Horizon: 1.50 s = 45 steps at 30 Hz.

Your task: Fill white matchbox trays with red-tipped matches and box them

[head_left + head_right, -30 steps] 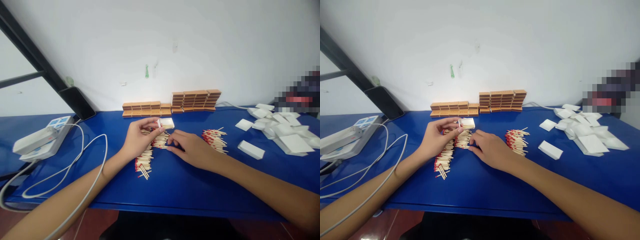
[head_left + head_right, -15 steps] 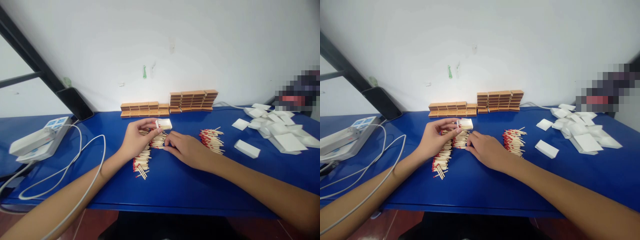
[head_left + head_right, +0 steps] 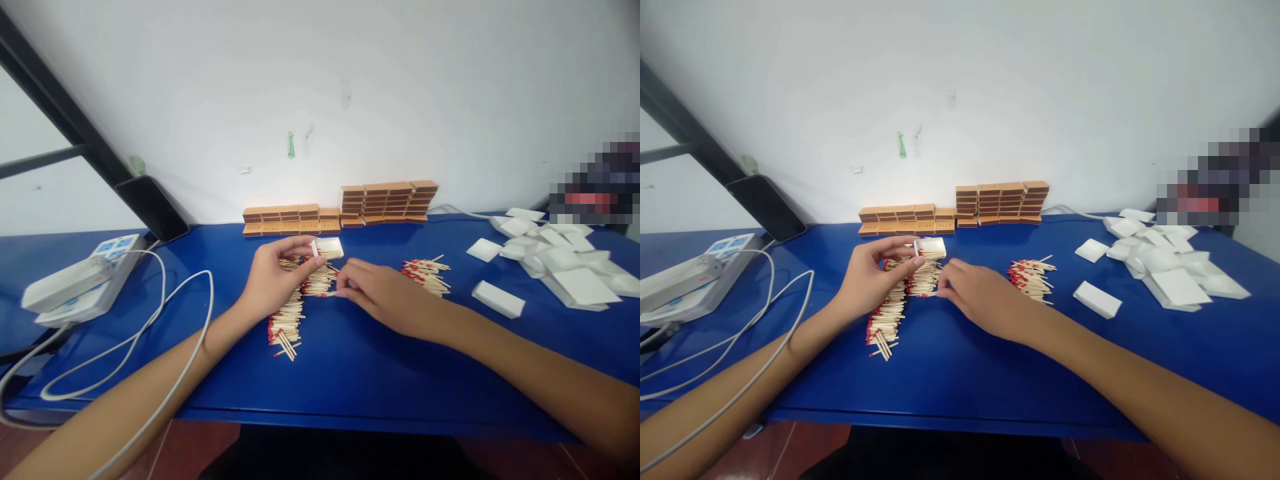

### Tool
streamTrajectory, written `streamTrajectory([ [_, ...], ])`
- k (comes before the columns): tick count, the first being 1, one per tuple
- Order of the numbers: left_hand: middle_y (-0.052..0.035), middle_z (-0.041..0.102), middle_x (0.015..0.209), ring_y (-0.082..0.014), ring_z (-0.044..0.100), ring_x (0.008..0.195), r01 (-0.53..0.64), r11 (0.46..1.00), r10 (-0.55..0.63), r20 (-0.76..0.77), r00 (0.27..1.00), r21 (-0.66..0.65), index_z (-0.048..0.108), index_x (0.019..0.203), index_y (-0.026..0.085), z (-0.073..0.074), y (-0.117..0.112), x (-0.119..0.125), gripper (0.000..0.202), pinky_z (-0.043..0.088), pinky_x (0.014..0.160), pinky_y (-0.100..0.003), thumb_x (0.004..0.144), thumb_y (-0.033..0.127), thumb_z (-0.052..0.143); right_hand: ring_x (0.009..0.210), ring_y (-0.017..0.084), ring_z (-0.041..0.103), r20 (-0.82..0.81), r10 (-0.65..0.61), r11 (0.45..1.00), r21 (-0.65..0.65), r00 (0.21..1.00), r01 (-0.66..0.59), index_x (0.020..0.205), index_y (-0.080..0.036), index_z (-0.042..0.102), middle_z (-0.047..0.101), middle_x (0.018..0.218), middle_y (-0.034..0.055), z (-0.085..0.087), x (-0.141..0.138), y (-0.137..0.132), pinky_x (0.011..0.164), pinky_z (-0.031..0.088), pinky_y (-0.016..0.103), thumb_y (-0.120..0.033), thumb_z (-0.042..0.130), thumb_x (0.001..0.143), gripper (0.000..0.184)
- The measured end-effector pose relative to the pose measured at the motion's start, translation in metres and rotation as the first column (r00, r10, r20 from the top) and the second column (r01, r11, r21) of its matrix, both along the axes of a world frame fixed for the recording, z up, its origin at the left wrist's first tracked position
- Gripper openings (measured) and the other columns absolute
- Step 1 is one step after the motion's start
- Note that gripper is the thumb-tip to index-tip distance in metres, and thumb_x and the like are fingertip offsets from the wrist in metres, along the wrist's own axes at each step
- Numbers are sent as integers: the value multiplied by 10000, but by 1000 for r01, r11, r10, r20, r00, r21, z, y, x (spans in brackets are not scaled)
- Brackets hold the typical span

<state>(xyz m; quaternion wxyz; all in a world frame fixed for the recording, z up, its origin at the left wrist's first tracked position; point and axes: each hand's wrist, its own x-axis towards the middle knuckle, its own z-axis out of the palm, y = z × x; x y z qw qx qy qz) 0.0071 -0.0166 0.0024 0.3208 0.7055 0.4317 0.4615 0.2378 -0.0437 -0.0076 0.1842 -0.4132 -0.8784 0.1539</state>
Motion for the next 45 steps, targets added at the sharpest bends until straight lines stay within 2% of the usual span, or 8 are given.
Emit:
streamTrajectory([
  [4, -89, 843, 1031, -259, 806, 998, -19, 998, 24, -79, 997, 62, 781, 1187, 166, 0, -1, -1, 404, 619, 959, -384, 828, 325, 872, 750, 178, 573, -102, -97, 985, 130, 990, 110, 966, -227, 593, 636, 940, 31, 15, 15, 6, 684, 400, 320, -339, 518, 1070, 170],
  [8, -94, 842, 1050, -260, 811, 986, 60, 998, -60, -57, 997, 2, 780, 1209, 165, 0, -6, 3, 433, 646, 915, -367, 819, 324, 881, 708, 171, 532, -164, -184, 962, 170, 969, 211, 940, -224, 597, 593, 853, 14, 20, 23, 14, 652, 386, 318, -325, 545, 1046, 156],
  [11, -95, 842, 1056, -253, 815, 961, 146, 988, -146, -11, 989, -43, 781, 1196, 156, 1, -11, 6, 439, 658, 890, -346, 799, 302, 897, 722, 169, 537, -158, -170, 965, 172, 973, 197, 936, -220, 599, 595, 857, 13, 17, 21, 14, 660, 387, 318, -303, 550, 1040, 142],
  [17, -102, 845, 995, -270, 811, 972, 201, 972, -199, 29, 980, -125, 785, 1149, 140, 2, -12, 9, 411, 664, 809, -326, 790, 301, 903, 727, 156, 545, -194, -110, 968, 201, 975, 150, 975, -220, 608, 610, 897, 10, 11, 13, 8, 669, 386, 309, -275, 557, 1046, 104],
  [34, -103, 844, 1017, -264, 814, 957, 217, 968, -208, 82, 975, -127, 783, 1128, 152, 5, -12, 8, 425, 668, 823, -345, 772, 341, 917, 711, 151, 547, -326, -108, 966, 190, 939, 177, 925, -216, 644, 594, 848, 5, 11, 11, 9, 668, 424, 310, -275, 614, 1014, 110],
  [37, -95, 847, 986, -263, 816, 935, 180, 978, -172, 82, 982, -108, 781, 1147, 152, 5, -11, 7, 435, 666, 836, -357, 778, 342, 910, 677, 141, 523, -394, -105, 955, 217, 913, 203, 950, -219, 652, 572, 834, -2, 10, 8, 7, 649, 423, 302, -298, 616, 1021, 112],
  [40, -94, 847, 978, -261, 814, 930, 61, 997, -58, 60, 997, -52, 788, 1133, 157, 6, -7, 4, 394, 657, 852, -366, 807, 354, 889, 627, 134, 486, -432, -115, 941, 240, 895, 237, 948, -222, 644, 542, 785, -16, 7, 3, 3, 635, 421, 299, -311, 613, 1025, 123],
  [45, -89, 844, 1019, -271, 808, 975, -58, 998, 56, 57, 997, 28, 788, 1138, 193, 6, 0, -1, 390, 660, 822, -371, 800, 354, 895, 728, 149, 579, -234, 38, 987, 161, 972, 0, 993, -216, 689, 635, 929, 31, -10, -11, -1, 709, 470, 305, -280, 594, 1036, 122],
])
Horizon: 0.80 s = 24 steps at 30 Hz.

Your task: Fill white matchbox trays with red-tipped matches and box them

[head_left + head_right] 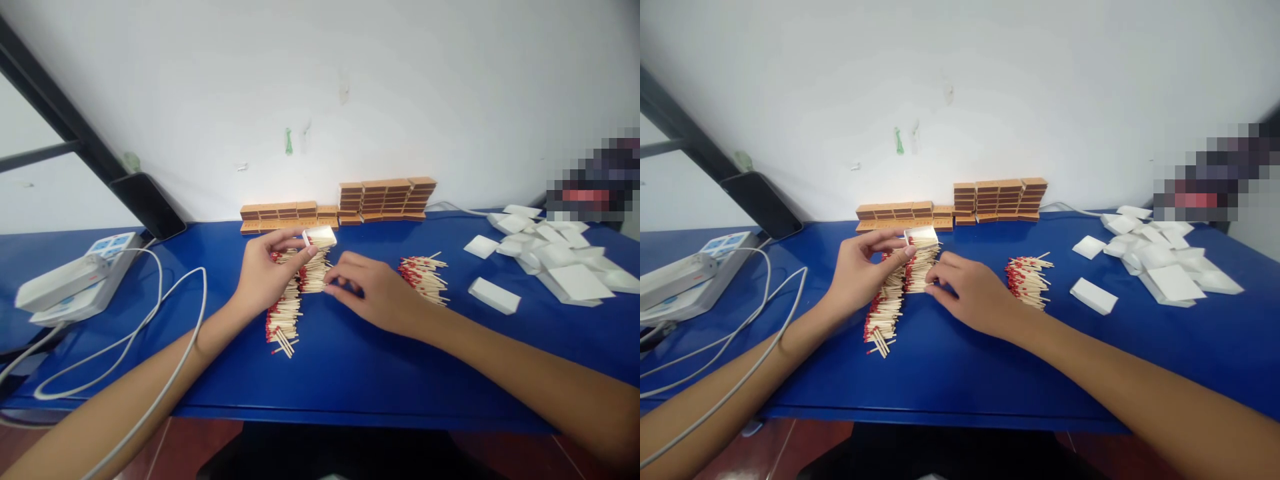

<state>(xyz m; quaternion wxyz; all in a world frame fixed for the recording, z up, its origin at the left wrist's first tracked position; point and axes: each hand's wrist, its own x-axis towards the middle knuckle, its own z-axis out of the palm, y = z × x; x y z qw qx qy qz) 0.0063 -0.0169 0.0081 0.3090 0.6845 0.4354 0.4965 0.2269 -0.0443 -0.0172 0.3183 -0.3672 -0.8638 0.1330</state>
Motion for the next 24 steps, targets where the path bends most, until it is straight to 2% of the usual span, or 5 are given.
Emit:
streamTrajectory([
  [5, -82, 842, 1034, -267, 808, 990, 15, 1000, -15, -7, 1000, 20, 791, 1106, 196, -1, -1, 2, 357, 660, 882, -383, 795, 335, 899, 863, 193, 649, 101, 35, 999, 2, 994, -36, 1051, -196, 712, 663, 1021, 75, -10, -9, 1, 804, 510, 342, -259, 568, 1047, 158],
  [13, -92, 840, 1040, -272, 803, 1022, 36, 999, -36, -21, 999, -9, 780, 1139, 168, -1, -3, 3, 393, 655, 889, -363, 794, 316, 895, 785, 155, 614, 87, 0, 997, -73, 996, 6, 941, -191, 686, 640, 973, 38, -11, -9, 4, 753, 472, 305, -207, 633, 1000, 81],
  [20, -76, 840, 1014, -256, 806, 986, 15, 1000, -14, -42, 999, 16, 782, 1102, 190, -2, -1, 2, 346, 652, 886, -380, 805, 334, 883, 807, 167, 615, 198, -22, 977, -205, 980, 64, 948, -204, 652, 631, 991, 35, -4, 3, 5, 757, 471, 317, -262, 606, 1033, 112],
  [24, -81, 839, 997, -259, 807, 969, 7, 1000, -6, -52, 999, 17, 784, 1108, 190, -3, 0, 1, 362, 652, 870, -386, 809, 369, 879, 826, 184, 629, 268, -27, 974, -211, 963, 86, 943, -208, 631, 631, 1018, 51, 0, 8, 4, 770, 479, 338, -282, 556, 1058, 156],
])
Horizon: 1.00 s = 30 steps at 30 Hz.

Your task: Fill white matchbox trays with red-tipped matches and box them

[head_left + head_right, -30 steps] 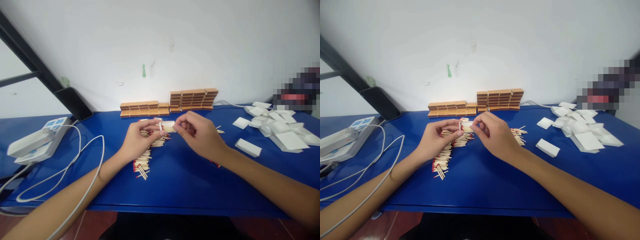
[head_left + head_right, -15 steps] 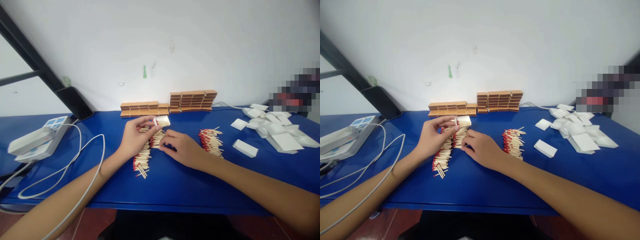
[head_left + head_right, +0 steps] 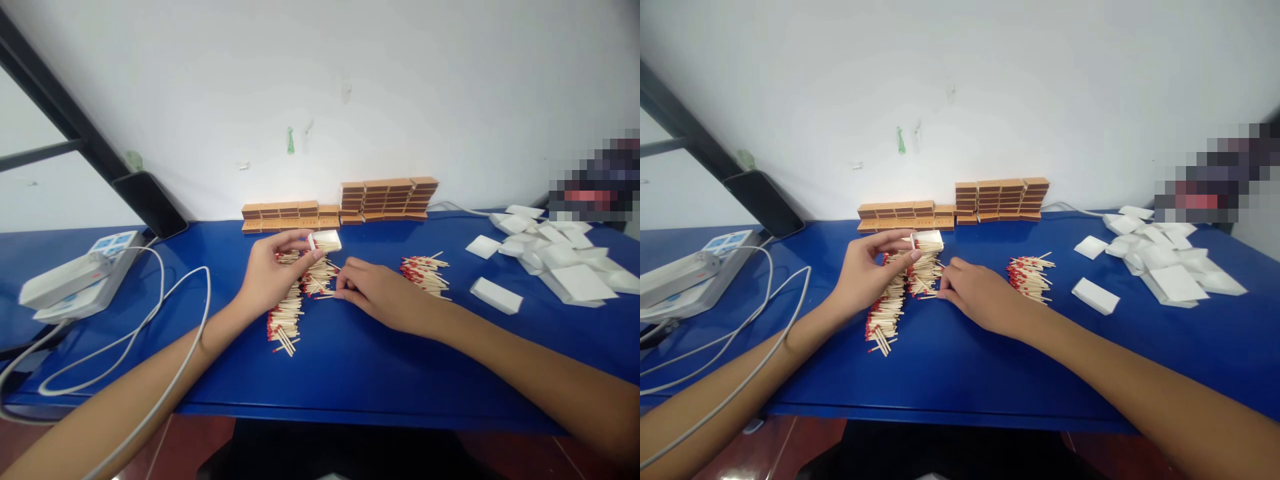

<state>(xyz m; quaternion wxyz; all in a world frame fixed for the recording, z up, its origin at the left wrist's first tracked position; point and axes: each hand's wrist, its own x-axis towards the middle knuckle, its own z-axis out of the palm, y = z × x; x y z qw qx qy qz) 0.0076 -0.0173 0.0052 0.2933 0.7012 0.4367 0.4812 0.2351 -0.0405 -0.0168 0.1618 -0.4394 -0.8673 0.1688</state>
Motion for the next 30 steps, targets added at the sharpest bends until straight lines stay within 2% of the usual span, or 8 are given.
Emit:
streamTrajectory([
  [8, -86, 840, 992, -257, 808, 964, -6, 1000, 6, -23, 1000, 15, 782, 1130, 183, -1, 0, 0, 383, 650, 873, -376, 811, 370, 881, 812, 190, 626, 37, 22, 999, 22, 999, -23, 922, -215, 591, 630, 1033, 59, 2, 10, 3, 722, 464, 342, -285, 488, 1072, 195],
  [14, -81, 841, 999, -257, 805, 973, -16, 999, 19, -84, 996, 42, 780, 1161, 184, -3, 2, -3, 383, 629, 944, -398, 840, 377, 861, 804, 195, 598, -89, 15, 1000, -11, 996, -16, 924, -232, 608, 637, 964, 48, 21, 22, 6, 721, 462, 341, -393, 506, 1058, 233],
  [16, -89, 840, 1024, -262, 803, 993, -2, 999, 7, -100, 995, 43, 782, 1165, 185, -3, 2, -3, 374, 623, 964, -405, 849, 372, 853, 769, 187, 582, -160, 1, 997, -80, 987, -15, 930, -235, 628, 644, 911, 36, 30, 24, 6, 683, 462, 327, -456, 512, 1046, 275],
  [19, -107, 835, 1074, -272, 800, 1020, 29, 999, -26, -126, 992, 23, 782, 1185, 182, -2, 0, -2, 390, 623, 965, -406, 849, 368, 853, 660, 157, 537, -243, -51, 963, -268, 969, -16, 953, -227, 641, 627, 800, 7, 40, 25, 5, 583, 435, 292, -527, 535, 1023, 326],
  [23, -111, 827, 1120, -265, 805, 999, 88, 996, -86, -126, 988, 8, 779, 1198, 184, -2, -5, 0, 432, 636, 927, -383, 820, 367, 882, 580, 137, 486, -270, -110, 903, -429, 957, -17, 973, -217, 644, 576, 710, -21, 41, 25, 6, 504, 385, 272, -594, 557, 999, 388],
  [25, -101, 831, 1103, -258, 808, 993, 136, 991, -136, -122, 983, -7, 778, 1199, 185, -2, -7, 1, 419, 638, 914, -368, 828, 352, 878, 624, 151, 519, -274, -121, 938, -345, 954, 19, 973, -217, 646, 595, 752, -5, 36, 25, 8, 545, 409, 288, -562, 535, 1015, 365],
  [27, -95, 834, 1088, -256, 811, 981, 183, 982, -186, -111, 976, -39, 776, 1200, 184, -2, -8, 1, 408, 643, 880, -355, 837, 344, 870, 719, 173, 563, -277, -100, 989, -134, 956, 64, 949, -217, 645, 619, 842, 25, 31, 25, 11, 633, 443, 316, -490, 527, 1027, 308],
  [30, -103, 828, 1119, -261, 812, 966, 222, 972, -228, -86, 970, -80, 783, 1169, 183, -4, -7, 1, 386, 651, 828, -350, 837, 361, 868, 806, 192, 576, -255, -48, 987, 138, 966, 85, 931, -219, 628, 613, 931, 50, 26, 24, 14, 724, 450, 343, -404, 538, 1031, 229],
])
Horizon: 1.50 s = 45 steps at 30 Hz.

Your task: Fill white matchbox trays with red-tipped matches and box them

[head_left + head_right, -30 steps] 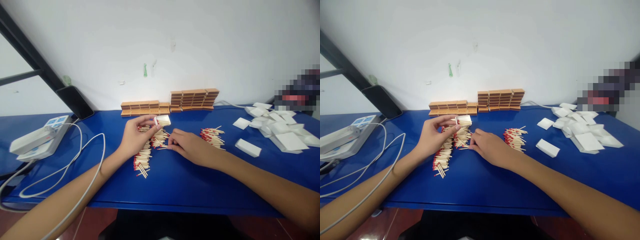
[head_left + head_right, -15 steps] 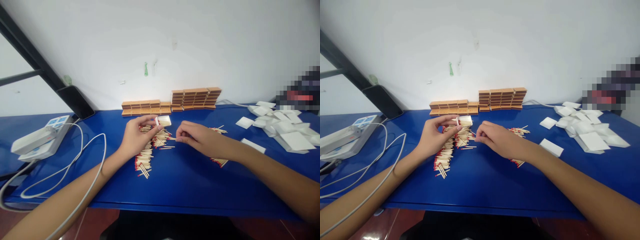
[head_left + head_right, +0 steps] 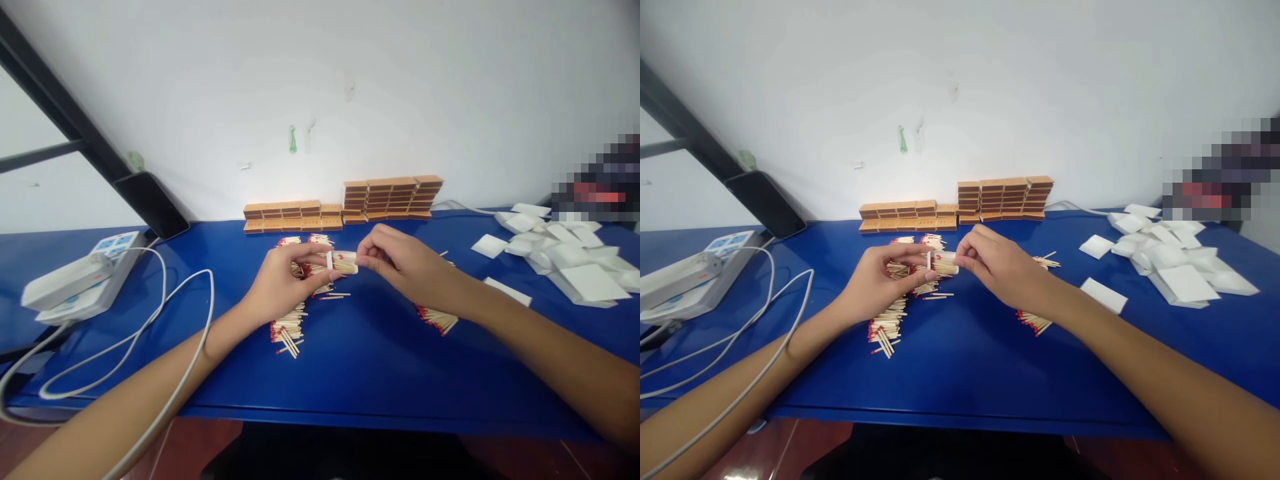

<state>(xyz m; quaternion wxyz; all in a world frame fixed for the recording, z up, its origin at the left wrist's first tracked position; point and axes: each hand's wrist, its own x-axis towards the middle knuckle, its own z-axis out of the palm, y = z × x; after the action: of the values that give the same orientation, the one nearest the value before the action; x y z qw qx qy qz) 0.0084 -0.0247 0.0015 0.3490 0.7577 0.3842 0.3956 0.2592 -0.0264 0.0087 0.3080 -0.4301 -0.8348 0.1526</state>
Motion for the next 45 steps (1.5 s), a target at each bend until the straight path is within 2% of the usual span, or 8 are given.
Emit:
streamTrajectory([
  [13, -116, 834, 1081, -249, 813, 888, -1, 997, 6, 58, 998, -78, 792, 1073, 155, 4, -1, 4, 381, 644, 666, -295, 792, 391, 896, 790, 184, 582, 87, -4, 977, 213, 996, -14, 964, -214, 608, 612, 966, 55, -4, -2, -2, 686, 434, 322, -290, 548, 1051, 130],
  [21, -102, 846, 998, -259, 822, 905, -37, 988, 58, 138, 989, -150, 770, 1182, 143, 4, 1, 4, 447, 669, 800, -346, 799, 342, 885, 708, 149, 555, -25, -31, 951, 308, 999, 38, 983, -199, 665, 597, 876, 21, -2, -5, -6, 654, 414, 302, -278, 598, 1037, 117],
  [23, -102, 846, 996, -264, 818, 934, -93, 987, 110, 132, 985, -129, 771, 1182, 139, 5, 2, 3, 448, 662, 840, -358, 803, 348, 883, 705, 145, 553, -34, -34, 956, 291, 999, 43, 950, -199, 669, 583, 840, 10, -3, -6, -7, 654, 409, 298, -282, 613, 1026, 125],
  [26, -104, 846, 1004, -269, 813, 971, -159, 984, 168, 123, 978, -85, 779, 1139, 137, 6, 4, 2, 413, 655, 878, -368, 804, 355, 882, 724, 147, 564, 42, 12, 987, 160, 999, -19, 908, -210, 681, 597, 832, 2, -7, -8, -8, 673, 412, 296, -311, 663, 997, 136],
  [30, -98, 847, 988, -273, 811, 981, -170, 983, 177, 140, 974, -64, 776, 1123, 142, 7, 5, 2, 434, 652, 891, -371, 760, 334, 914, 785, 157, 588, 121, 105, 993, -57, 987, -99, 927, -216, 687, 635, 897, 9, -16, -15, -11, 710, 429, 294, -289, 702, 964, 82],
  [33, -98, 846, 994, -271, 810, 986, -163, 984, 172, 138, 975, -71, 773, 1134, 139, 6, 5, 3, 430, 648, 891, -370, 768, 323, 906, 800, 164, 586, 146, 128, 984, -146, 981, -106, 897, -210, 661, 631, 898, 13, -21, -21, -13, 714, 425, 298, -272, 664, 992, 113],
  [38, -92, 847, 1001, -270, 808, 999, -144, 986, 153, 124, 980, -80, 771, 1132, 150, 6, 3, 4, 403, 639, 937, -393, 783, 314, 891, 837, 169, 593, 135, 178, 974, -165, 975, -155, 916, -209, 651, 637, 941, 17, -27, -27, -14, 750, 427, 302, -268, 618, 1034, 136],
  [45, -91, 847, 1013, -271, 806, 1008, -143, 987, 151, 122, 981, -68, 774, 1126, 152, 6, 3, 4, 391, 628, 970, -405, 791, 320, 885, 749, 151, 576, 120, 136, 986, -111, 983, -123, 1026, -205, 658, 626, 948, 17, -29, -30, -16, 709, 423, 295, -318, 658, 1018, 113],
])
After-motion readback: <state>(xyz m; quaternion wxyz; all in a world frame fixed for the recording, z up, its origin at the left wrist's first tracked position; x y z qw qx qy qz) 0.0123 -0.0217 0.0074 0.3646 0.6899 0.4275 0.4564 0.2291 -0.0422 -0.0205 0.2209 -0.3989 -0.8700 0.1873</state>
